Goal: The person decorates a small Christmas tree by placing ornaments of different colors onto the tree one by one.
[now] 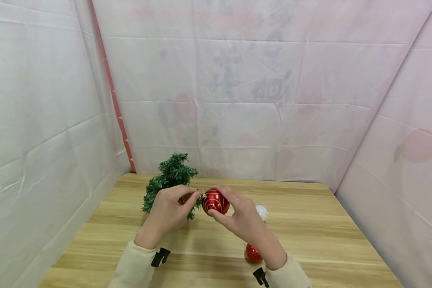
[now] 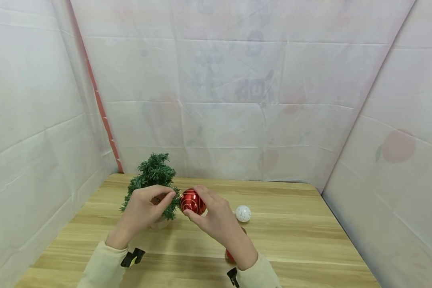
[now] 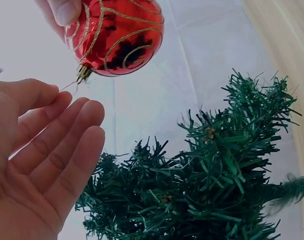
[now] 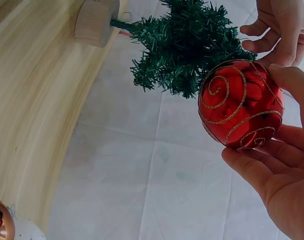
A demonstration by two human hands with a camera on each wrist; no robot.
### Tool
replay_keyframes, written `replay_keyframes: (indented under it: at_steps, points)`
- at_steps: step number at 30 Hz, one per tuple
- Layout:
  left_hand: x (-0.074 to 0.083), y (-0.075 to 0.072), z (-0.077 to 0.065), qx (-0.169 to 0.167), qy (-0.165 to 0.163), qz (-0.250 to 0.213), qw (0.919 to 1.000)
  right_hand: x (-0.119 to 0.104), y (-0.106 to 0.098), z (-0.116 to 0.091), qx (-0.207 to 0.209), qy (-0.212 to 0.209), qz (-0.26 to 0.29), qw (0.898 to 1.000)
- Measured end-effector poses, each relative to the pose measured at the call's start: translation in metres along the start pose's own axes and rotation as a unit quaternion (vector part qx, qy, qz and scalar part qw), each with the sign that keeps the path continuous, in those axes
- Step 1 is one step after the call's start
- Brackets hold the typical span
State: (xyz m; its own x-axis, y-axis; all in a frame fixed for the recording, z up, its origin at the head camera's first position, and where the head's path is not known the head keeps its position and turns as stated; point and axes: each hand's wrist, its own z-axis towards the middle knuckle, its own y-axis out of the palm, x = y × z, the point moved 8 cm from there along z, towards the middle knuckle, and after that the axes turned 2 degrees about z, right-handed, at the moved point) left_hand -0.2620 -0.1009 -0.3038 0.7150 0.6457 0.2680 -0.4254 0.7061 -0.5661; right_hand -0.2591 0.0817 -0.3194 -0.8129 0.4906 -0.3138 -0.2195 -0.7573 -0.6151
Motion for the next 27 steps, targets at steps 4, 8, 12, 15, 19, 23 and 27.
replay_keyframes:
  at_steps: [4, 8, 12, 15, 19, 23, 27]
  points:
    - [0.001, -0.002, 0.003, 0.010, 0.008, 0.000, 0.9999, 0.000, 0.000, 0.000, -0.001, 0.000, 0.002, 1.000]
    - [0.003, -0.003, 0.004, 0.012, 0.018, 0.000, 0.9998, -0.001, 0.002, 0.000, -0.008, 0.000, 0.011, 1.000]
    - [0.004, -0.003, 0.006, 0.014, 0.024, 0.002, 0.9996, 0.000, 0.004, -0.001, -0.019, 0.008, 0.015, 1.000]
    - [0.005, -0.003, 0.007, 0.019, 0.027, 0.001, 0.9995, 0.001, 0.005, -0.003, -0.021, 0.016, 0.014, 1.000]
    - [0.007, -0.004, 0.009, 0.023, 0.032, -0.002, 0.9992, 0.002, 0.006, -0.004, -0.023, 0.017, 0.016, 0.999]
    - [0.010, -0.003, 0.009, 0.024, 0.039, -0.006, 0.9989, 0.003, 0.007, -0.006, -0.027, 0.019, 0.016, 0.999]
    - [0.012, -0.001, 0.010, 0.020, 0.046, -0.010, 0.9987, 0.003, 0.009, -0.008, -0.031, 0.021, -0.001, 0.999]
